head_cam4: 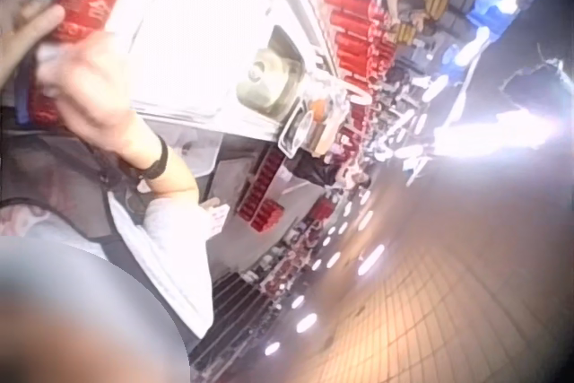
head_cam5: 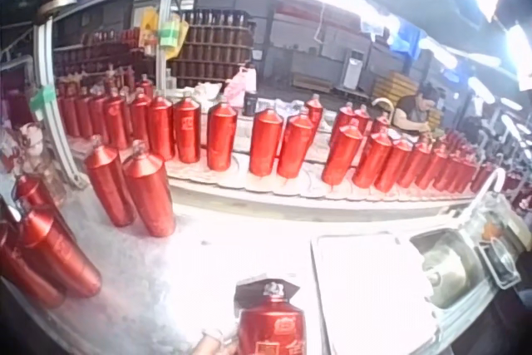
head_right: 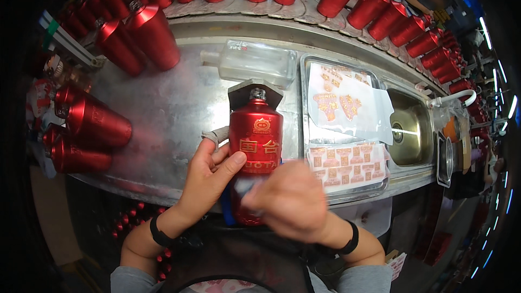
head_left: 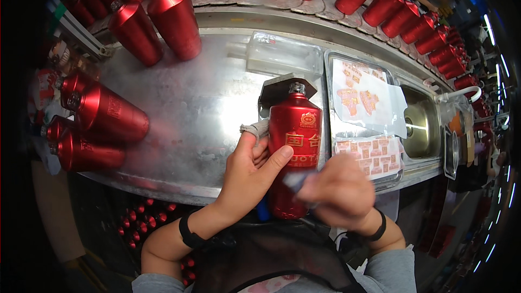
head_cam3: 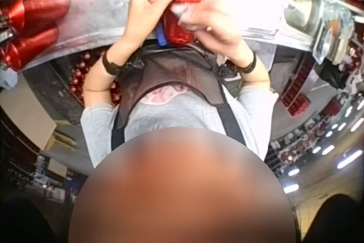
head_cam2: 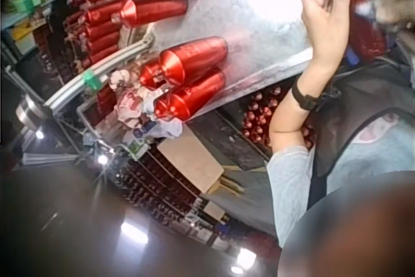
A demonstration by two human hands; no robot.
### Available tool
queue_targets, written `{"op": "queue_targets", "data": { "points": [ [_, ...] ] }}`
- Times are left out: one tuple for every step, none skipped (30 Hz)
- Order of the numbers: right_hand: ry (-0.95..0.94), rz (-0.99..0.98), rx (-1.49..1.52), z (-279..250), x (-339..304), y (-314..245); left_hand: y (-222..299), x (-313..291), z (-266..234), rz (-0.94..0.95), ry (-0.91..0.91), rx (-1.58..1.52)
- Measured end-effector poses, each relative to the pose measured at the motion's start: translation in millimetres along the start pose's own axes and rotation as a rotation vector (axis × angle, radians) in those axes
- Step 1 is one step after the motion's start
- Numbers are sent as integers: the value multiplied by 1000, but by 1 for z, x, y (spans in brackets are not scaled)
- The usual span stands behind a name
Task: Applying and securing labels onto red liquor bottles on a factory production line.
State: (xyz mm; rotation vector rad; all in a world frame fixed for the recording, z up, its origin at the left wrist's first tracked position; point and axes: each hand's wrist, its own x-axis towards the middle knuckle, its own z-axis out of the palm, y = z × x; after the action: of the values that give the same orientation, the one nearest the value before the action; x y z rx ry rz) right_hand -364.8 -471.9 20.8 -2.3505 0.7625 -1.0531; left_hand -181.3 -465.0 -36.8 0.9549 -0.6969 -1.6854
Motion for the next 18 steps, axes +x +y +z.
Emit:
{"op": "queue_targets", "data": {
  "points": [
    [12,46,-62,-6,3,6,1,-1,-2,-14,-5,22],
    [25,92,-124,-10,5,10,1,-1,-4,-28,-11,44],
    [0,109,-52,-6,-2,12,-2,0,-6,-30,-21,24],
    [5,58,-81,-3,-5,12,-4,3,-7,-26,-21,24],
    [48,148,48,-2,-8,10,-5,5,-8,-31,-36,-6],
    [94,247,178,0,-11,7,-5,4,-10,-46,-52,-34],
    [145,377,155,1,-9,10,-3,3,-13,-85,-72,-59],
    [196,508,132,1,-4,15,-3,2,-14,-91,-77,-55],
    [321,668,159,7,2,20,-4,0,-18,-81,-61,-47],
    [458,827,251,6,0,34,-5,1,-17,-70,-61,-41],
    [505,831,241,-1,-9,47,-3,0,-13,-47,-65,-50],
    [549,834,239,-7,-15,57,-3,0,-13,-45,-66,-45],
    [552,831,242,-8,-17,57,-4,-1,-14,125,-45,222],
    [583,836,343,-9,-21,53,-4,-1,-15,295,-22,488],
    [616,847,441,-8,-24,49,-4,-2,-18,390,-17,643],
    [621,849,441,-7,-24,46,-2,-1,-20,387,-22,646],
    [593,877,565,-3,-22,42,2,2,-21,512,-78,842],
    [564,904,687,1,-20,38,4,6,-21,638,-136,1034]
  ]
}}
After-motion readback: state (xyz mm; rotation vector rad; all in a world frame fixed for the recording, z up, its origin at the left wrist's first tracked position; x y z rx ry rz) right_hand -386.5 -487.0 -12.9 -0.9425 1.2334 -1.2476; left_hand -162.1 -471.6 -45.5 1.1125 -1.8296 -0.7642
